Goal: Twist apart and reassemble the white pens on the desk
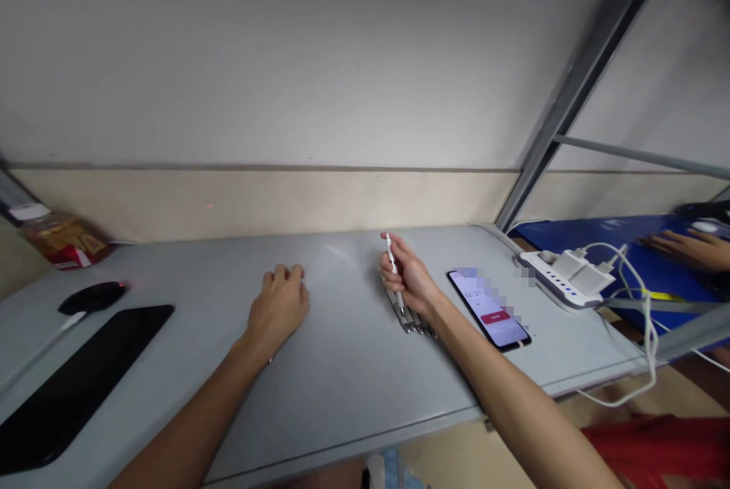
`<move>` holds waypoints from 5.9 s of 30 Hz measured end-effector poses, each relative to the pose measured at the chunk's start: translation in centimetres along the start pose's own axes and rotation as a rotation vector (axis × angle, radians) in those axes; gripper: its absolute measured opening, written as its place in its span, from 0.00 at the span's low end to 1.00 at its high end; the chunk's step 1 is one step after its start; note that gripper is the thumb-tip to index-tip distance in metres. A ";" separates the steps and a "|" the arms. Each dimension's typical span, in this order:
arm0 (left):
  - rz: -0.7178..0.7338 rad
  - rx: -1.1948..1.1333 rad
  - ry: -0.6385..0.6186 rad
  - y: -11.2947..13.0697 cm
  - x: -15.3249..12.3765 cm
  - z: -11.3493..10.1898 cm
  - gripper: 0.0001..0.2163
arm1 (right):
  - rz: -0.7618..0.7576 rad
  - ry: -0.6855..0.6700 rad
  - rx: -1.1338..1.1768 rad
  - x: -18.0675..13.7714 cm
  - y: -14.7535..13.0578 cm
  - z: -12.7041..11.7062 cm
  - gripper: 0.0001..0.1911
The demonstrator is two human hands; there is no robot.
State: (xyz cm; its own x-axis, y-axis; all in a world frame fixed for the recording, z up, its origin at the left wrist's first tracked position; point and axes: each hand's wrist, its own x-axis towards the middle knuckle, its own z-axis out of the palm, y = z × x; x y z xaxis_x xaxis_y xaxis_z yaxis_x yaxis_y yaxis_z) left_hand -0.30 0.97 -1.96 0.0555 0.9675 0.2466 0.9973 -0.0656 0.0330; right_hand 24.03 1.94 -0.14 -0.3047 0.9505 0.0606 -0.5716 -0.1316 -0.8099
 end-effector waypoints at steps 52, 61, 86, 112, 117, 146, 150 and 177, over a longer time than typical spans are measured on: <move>0.297 -0.056 0.023 1.0 -0.5 -1.0 0.09 | -0.299 0.119 -1.712 -0.6 1.2 -1.0 0.14; 0.406 -0.779 -0.201 3.2 -1.5 -1.8 0.06 | -0.461 -0.312 -1.505 -1.0 1.4 1.0 0.14; 0.517 -0.556 0.113 1.4 -0.7 -2.0 0.11 | -0.280 -0.042 -1.220 -1.1 0.9 1.0 0.18; 0.407 -0.563 0.095 1.2 -0.4 -0.7 0.11 | -0.459 -0.099 -1.231 -0.7 0.4 0.5 0.17; 0.416 -0.519 0.080 1.3 -0.4 -0.9 0.13 | -0.213 -0.089 -1.179 -0.4 0.7 -0.5 0.24; 0.436 -0.531 0.054 1.3 -0.4 -1.1 0.13 | -0.222 -0.105 -1.143 -0.5 0.1 -0.5 0.12; 0.452 -0.498 0.016 1.4 -0.4 -1.1 0.13 | -0.331 -0.101 -1.150 -0.4 0.1 -0.5 0.09; 0.432 -0.458 0.083 0.7 0.2 -0.3 0.15 | -0.554 0.060 -1.642 0.1 -0.8 -2.6 0.11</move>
State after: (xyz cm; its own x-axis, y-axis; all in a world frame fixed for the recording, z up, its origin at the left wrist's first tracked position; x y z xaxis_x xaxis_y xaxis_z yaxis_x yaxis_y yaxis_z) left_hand 0.40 1.06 -1.58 0.4260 0.8095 0.4041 0.7631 -0.5614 0.3202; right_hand 26.44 2.84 -1.05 -0.3082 0.7937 0.5245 0.7290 0.5512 -0.4058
